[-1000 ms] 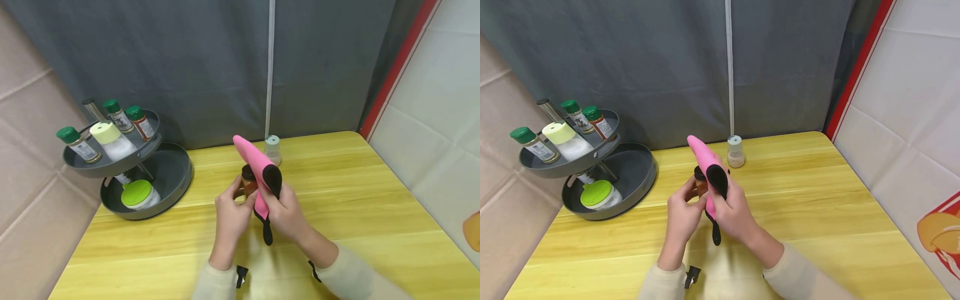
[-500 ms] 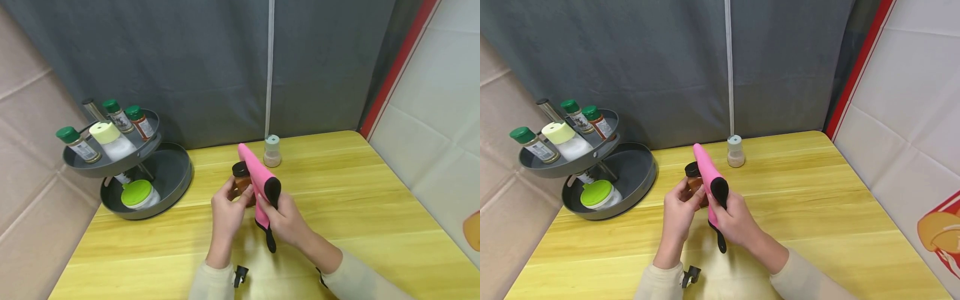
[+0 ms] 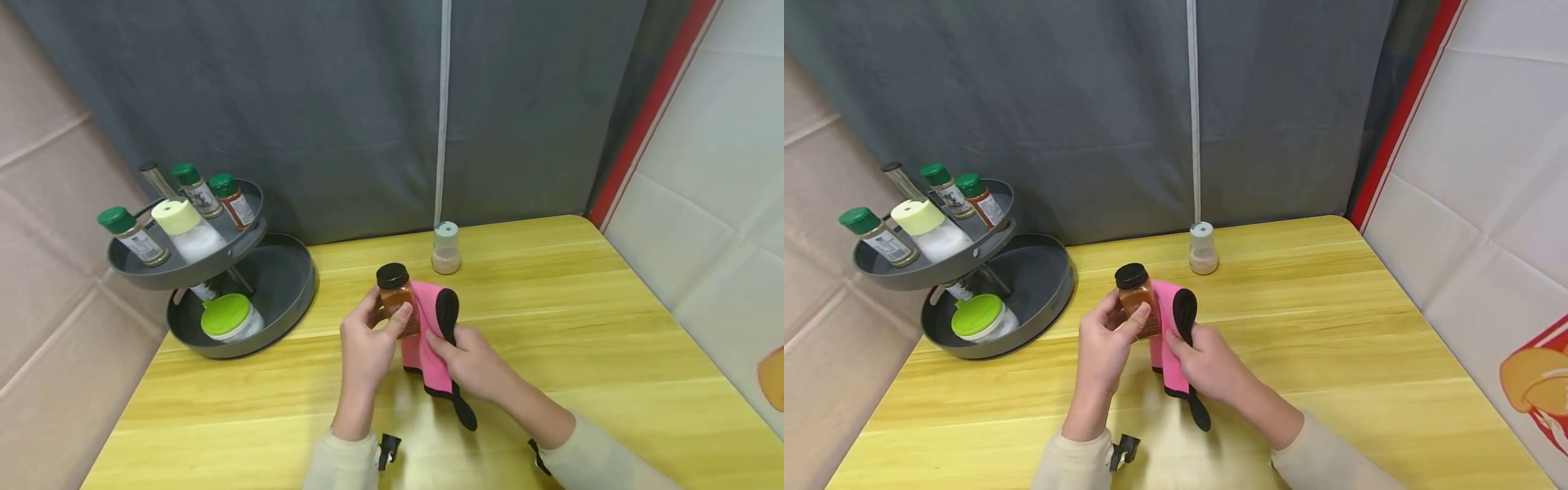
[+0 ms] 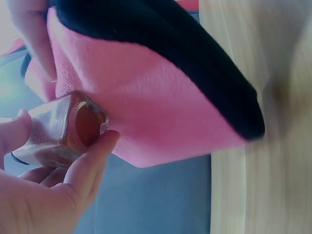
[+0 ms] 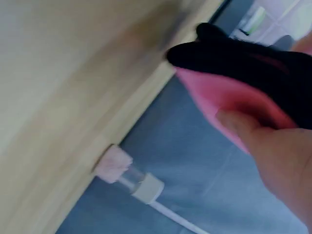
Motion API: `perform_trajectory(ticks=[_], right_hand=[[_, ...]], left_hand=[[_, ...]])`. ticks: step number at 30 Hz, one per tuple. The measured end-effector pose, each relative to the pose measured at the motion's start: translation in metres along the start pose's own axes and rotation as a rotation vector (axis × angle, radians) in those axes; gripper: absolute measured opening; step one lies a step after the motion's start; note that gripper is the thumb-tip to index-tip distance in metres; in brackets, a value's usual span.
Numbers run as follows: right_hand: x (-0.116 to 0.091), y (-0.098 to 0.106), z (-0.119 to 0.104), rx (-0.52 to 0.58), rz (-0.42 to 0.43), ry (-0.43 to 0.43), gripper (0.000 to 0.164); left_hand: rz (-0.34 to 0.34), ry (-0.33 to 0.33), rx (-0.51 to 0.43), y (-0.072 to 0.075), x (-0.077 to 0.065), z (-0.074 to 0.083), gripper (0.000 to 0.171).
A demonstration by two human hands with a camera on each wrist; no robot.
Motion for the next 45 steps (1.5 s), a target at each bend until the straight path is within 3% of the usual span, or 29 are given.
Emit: perform_trajectory(ticks=[3,12,17,21,24,29,38,45], right_hand=[[0.001,0.001,-0.01,0.047,0.046,-0.039,0.028],[0.002,0.002,-0.042,0.198,0.131,0.055,0.032],[-0.002,0.004,-0.05,0.177,0.239,0.17,0.028],[-0.004,0.001,-0.049,0.1,0.257,0.229,0.027],[-0.004,-0.003,-0.042,0.018,0.258,0.202,0.022],[-0.004,-0.006,-0.028,-0.022,0.253,0.114,0.013],[0.0,-0.002,-0.011,-0.071,0.142,-0.104,0.014],[0.009,0.01,-0.028,0.025,0.183,-0.103,0.022]], left_hand=[[-0.027,-0.028,0.023,-0.003,0.0,0.0,0.047],[-0.031,-0.082,0.093,-0.005,-0.004,0.001,0.043],[-0.029,-0.078,0.114,-0.007,-0.005,-0.003,0.042],[-0.03,-0.064,0.106,-0.01,-0.004,-0.006,0.039],[-0.031,-0.053,0.074,-0.011,-0.003,-0.004,0.039],[-0.02,-0.049,0.041,-0.009,0.002,0.0,0.043],[-0.011,-0.04,0.051,-0.003,0.005,0.005,0.048],[-0.072,-0.036,0.065,-0.01,0.005,0.003,0.041]])
Point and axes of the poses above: each hand's wrist, its own x-axis towards the middle knuckle, its own y-axis out of the back of the hand, z = x × y, the point moved 3 cm from there along x, towards the middle knuckle, and after that the axes turned 9 degrees about x, right-handed, at the moved point
